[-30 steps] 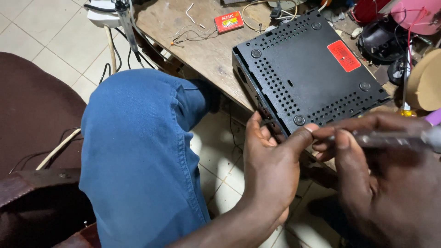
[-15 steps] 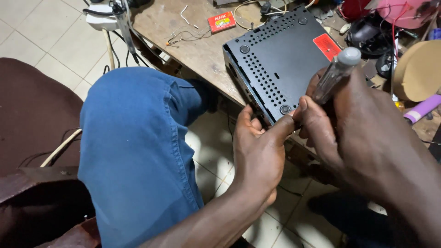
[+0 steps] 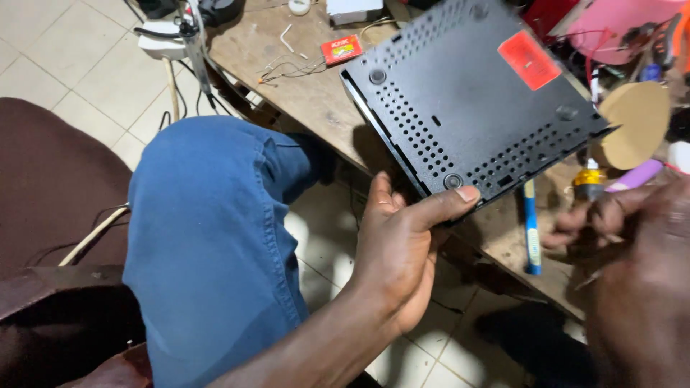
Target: Cleaning a circuit board and its plastic housing using a toothbrush and a screwdriver at a repair workbench.
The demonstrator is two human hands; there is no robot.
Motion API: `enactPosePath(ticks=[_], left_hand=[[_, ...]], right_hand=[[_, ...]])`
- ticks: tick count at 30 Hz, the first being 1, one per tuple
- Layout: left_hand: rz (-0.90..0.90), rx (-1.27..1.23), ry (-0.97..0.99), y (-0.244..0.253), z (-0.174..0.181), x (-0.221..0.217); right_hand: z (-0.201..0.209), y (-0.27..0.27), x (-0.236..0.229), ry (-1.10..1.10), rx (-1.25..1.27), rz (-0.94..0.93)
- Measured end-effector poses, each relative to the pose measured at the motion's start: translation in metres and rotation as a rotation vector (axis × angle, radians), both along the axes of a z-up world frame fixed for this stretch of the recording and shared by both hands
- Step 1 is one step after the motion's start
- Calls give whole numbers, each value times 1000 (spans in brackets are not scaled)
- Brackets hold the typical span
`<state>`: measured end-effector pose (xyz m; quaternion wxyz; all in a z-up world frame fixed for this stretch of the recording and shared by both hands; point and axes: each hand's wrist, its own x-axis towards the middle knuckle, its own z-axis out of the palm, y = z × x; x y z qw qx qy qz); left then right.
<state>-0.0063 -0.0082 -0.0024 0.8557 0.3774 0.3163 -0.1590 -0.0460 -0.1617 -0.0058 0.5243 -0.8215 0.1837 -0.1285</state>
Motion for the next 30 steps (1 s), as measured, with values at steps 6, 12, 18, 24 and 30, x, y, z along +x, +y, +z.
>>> enactPosePath(ticks=[6, 12, 18, 24, 30], left_hand=[[-64, -157, -288, -6, 34, -20], [-337, 82, -370, 4, 46, -13], [-111, 35, -419, 47, 60, 21], [-412, 368, -308, 53, 62, 22], [-50, 82, -223, 58, 26, 33]], right_hand=[[13, 3, -2, -117, 699, -89], [-23, -55, 1, -275, 722, -104], [-5, -101, 2, 148, 61, -10], [19, -34, -23, -69, 389, -143], [24, -29, -7, 214, 652, -2]])
